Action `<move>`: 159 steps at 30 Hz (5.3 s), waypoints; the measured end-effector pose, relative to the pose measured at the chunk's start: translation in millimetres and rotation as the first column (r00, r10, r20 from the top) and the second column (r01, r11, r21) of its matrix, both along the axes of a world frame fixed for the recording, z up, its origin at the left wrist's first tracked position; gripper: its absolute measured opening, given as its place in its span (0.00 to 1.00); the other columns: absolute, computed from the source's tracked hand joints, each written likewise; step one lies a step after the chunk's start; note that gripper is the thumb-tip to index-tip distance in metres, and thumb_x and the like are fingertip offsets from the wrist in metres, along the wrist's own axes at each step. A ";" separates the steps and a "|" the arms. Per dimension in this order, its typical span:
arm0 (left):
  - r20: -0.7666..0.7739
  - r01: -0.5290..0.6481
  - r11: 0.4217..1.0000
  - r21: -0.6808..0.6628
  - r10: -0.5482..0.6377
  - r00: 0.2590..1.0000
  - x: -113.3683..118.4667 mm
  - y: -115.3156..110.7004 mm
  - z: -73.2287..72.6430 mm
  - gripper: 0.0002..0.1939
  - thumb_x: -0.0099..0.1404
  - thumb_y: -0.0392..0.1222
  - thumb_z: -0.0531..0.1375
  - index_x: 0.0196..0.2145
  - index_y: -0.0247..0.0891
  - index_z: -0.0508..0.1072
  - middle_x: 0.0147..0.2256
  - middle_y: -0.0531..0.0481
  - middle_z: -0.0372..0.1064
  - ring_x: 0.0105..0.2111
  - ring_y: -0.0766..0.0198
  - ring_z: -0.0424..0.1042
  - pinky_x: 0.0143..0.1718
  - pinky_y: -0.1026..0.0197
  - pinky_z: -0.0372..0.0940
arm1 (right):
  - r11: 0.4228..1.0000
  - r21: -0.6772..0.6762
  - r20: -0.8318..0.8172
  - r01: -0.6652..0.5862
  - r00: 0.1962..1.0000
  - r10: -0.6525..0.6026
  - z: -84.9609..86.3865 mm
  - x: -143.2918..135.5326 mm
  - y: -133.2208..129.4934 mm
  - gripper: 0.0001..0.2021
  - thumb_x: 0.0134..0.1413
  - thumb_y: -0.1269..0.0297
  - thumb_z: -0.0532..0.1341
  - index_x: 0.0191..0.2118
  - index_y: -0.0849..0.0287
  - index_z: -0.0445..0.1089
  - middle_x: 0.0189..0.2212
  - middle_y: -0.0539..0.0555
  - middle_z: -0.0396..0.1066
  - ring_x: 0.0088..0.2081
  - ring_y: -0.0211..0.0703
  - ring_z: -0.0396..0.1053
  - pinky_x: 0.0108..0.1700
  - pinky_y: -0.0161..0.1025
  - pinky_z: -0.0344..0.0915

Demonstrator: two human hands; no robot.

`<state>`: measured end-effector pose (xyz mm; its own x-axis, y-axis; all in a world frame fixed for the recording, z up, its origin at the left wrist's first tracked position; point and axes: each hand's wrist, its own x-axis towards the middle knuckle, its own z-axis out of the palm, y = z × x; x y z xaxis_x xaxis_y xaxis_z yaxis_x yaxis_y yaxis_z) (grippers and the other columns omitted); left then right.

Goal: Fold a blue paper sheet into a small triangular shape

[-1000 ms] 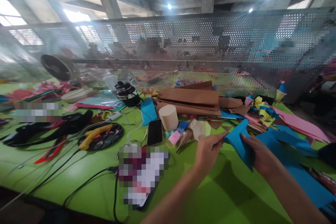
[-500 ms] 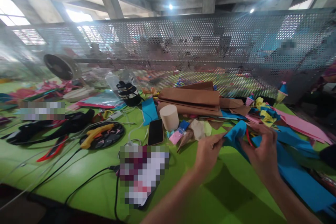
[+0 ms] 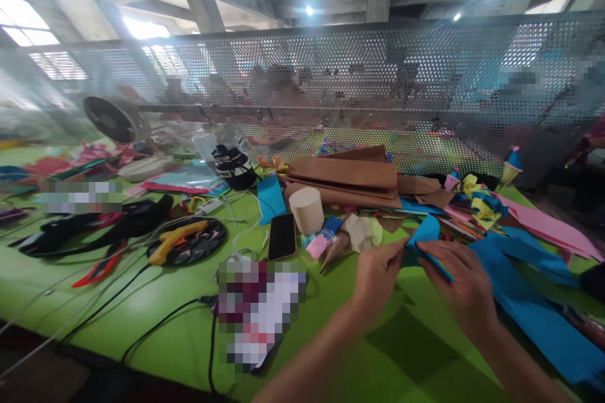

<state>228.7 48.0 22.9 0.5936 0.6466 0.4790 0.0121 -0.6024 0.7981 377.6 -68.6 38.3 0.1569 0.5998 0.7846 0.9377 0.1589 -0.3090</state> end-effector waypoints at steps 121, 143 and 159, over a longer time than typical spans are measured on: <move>0.068 0.127 0.906 -0.404 -0.109 0.992 -11.4 19.9 25.3 0.13 0.68 0.50 0.62 0.36 0.37 0.77 0.31 0.52 0.72 0.34 0.63 0.68 0.37 0.63 0.61 | 0.890 -0.350 -0.568 -0.292 0.822 0.046 15.4 26.7 3.6 0.22 0.59 0.39 0.65 0.35 0.55 0.79 0.30 0.54 0.79 0.33 0.49 0.75 0.36 0.43 0.71; 0.072 0.209 0.671 -0.711 -0.227 0.971 -5.3 25.8 1.5 0.28 0.58 0.67 0.68 0.32 0.36 0.71 0.26 0.57 0.59 0.27 0.68 0.56 0.30 0.66 0.53 | 0.709 -0.489 -0.756 -0.508 0.653 -0.053 1.8 17.3 10.8 0.27 0.52 0.35 0.65 0.28 0.57 0.67 0.22 0.46 0.61 0.26 0.37 0.56 0.27 0.36 0.50; 0.039 0.161 0.739 -0.654 -0.180 0.983 -4.6 28.8 -3.7 0.25 0.60 0.64 0.67 0.30 0.37 0.69 0.25 0.57 0.57 0.27 0.67 0.55 0.30 0.64 0.53 | 0.741 -0.511 -0.732 -0.435 0.673 -0.110 -5.3 19.0 13.9 0.28 0.42 0.36 0.70 0.23 0.55 0.60 0.21 0.45 0.54 0.26 0.37 0.50 0.28 0.38 0.43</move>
<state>224.2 76.7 19.1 0.7305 0.6819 -0.0378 -0.0143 0.0707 0.9974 396.6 -54.7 33.1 0.3138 0.9471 -0.0678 0.3770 -0.1898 -0.9065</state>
